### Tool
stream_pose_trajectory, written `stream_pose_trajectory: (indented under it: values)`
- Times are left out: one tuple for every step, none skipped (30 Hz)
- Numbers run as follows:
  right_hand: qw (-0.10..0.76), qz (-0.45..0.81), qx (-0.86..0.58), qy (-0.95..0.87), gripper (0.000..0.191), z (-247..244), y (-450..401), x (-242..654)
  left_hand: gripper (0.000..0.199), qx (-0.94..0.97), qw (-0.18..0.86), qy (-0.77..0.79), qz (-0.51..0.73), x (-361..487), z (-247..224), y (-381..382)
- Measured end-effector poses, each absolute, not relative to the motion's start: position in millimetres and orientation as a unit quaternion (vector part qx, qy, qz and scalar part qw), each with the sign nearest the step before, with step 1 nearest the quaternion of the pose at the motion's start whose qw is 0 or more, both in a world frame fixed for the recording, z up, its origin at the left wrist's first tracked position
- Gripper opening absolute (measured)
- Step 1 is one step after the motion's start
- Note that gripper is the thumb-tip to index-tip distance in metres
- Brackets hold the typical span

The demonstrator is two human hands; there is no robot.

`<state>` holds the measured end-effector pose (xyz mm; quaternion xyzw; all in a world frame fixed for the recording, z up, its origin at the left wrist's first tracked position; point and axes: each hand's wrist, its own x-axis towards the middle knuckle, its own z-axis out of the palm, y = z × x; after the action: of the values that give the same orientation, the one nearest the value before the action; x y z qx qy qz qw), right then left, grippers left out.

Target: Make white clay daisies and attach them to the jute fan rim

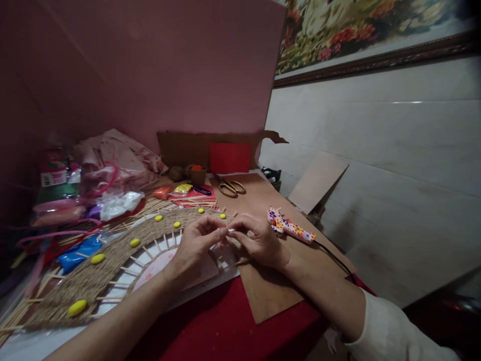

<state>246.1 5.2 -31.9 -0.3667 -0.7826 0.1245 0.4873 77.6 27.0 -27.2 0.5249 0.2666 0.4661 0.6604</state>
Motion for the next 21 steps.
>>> stream_pose_trajectory:
  values:
    - [0.486, 0.122, -0.366, -0.784, 0.008, -32.2, 5.4, 246.4, 0.016, 0.525, 0.661, 0.266, 0.466, 77.4, -27.6, 27.4]
    - [0.484, 0.12, -0.365, -0.786, 0.009, -32.3, 5.5, 246.8, 0.016, 0.527, 0.659, 0.267, 0.466, 77.2, -27.9, 27.9]
    - [0.482, 0.118, -0.364, -0.788, 0.009, -32.4, 5.7, 247.1, 0.016, 0.53, 0.656, 0.268, 0.466, 76.9, -28.1, 28.3]
    - [0.481, 0.117, -0.363, -0.789, 0.008, -32.3, 5.7, 247.3, 0.016, 0.535, 0.652, 0.268, 0.465, 76.7, -28.2, 28.7]
    - [0.48, 0.118, -0.36, -0.791, 0.007, -32.1, 5.6, 247.3, 0.016, 0.538, 0.65, 0.268, 0.464, 76.4, -28.2, 29.0]
    - [0.479, 0.121, -0.357, -0.793, 0.007, -31.8, 5.2, 247.1, 0.017, 0.539, 0.65, 0.268, 0.464, 76.1, -28.0, 29.2]
    - [0.477, 0.125, -0.354, -0.795, 0.008, -31.4, 4.7, 246.6, 0.017, 0.54, 0.65, 0.267, 0.463, 75.9, -27.8, 29.3]
    - [0.476, 0.129, -0.352, -0.795, 0.008, -31.1, 3.9, 245.9, 0.017, 0.539, 0.652, 0.267, 0.462, 75.8, -27.5, 29.3]
    - [0.476, 0.132, -0.351, -0.795, 0.008, -30.7, 3.1, 245.0, 0.017, 0.536, 0.653, 0.268, 0.463, 75.8, -27.3, 29.3]
    - [0.476, 0.137, -0.353, -0.794, 0.007, -30.3, 2.2, 244.0, 0.017, 0.535, 0.651, 0.271, 0.465, 75.9, -27.2, 29.5]
    - [0.478, 0.15, -0.359, -0.788, 0.007, -30.0, 1.5, 242.9, 0.017, 0.534, 0.648, 0.275, 0.468, 76.1, -27.1, 30.0]
    - [0.484, 0.177, -0.367, -0.775, 0.007, -29.5, 1.0, 242.1, 0.017, 0.534, 0.643, 0.281, 0.471, 76.3, -27.2, 30.7]
    - [0.49, 0.224, -0.374, -0.754, 0.009, -29.0, 0.9, 241.6, 0.017, 0.533, 0.637, 0.287, 0.477, 76.6, -27.2, 31.6]
    - [0.496, 0.289, -0.378, -0.726, 0.013, -28.3, 1.3, 241.5, 0.017, 0.53, 0.631, 0.291, 0.487, 76.8, -27.2, 32.7]
    - [0.501, 0.362, -0.374, -0.691, 0.016, -27.6, 2.2, 241.8, 0.017, 0.525, 0.626, 0.294, 0.496, 76.8, -27.1, 33.9]
    - [0.51, 0.429, -0.363, -0.652, 0.019, -26.7, 3.5, 242.6, 0.016, 0.521, 0.624, 0.295, 0.503, 76.8, -26.8, 34.9]
    - [0.523, 0.48, -0.347, -0.613, 0.022, -25.8, 5.2, 243.6, 0.017, 0.518, 0.624, 0.295, 0.505, 76.7, -26.5, 35.7]
    - [0.54, 0.509, -0.333, -0.581, 0.023, -25.0, 7.0, 244.8, 0.018, 0.519, 0.624, 0.294, 0.505, 76.5, -26.2, 36.0]
    - [0.561, 0.519, -0.324, -0.557, 0.024, -24.4, 8.6, 245.8, 0.019, 0.523, 0.624, 0.294, 0.501, 76.4, -25.9, 35.8]
    - [0.583, 0.515, -0.32, -0.541, 0.023, -23.9, 10.0, 246.5, 0.02, 0.527, 0.625, 0.295, 0.495, 76.3, -25.6, 35.2]
    - [0.598, 0.506, -0.321, -0.533, 0.023, -23.7, 10.8, 246.8, 0.021, 0.526, 0.629, 0.296, 0.49, 76.2, -25.5, 34.3]
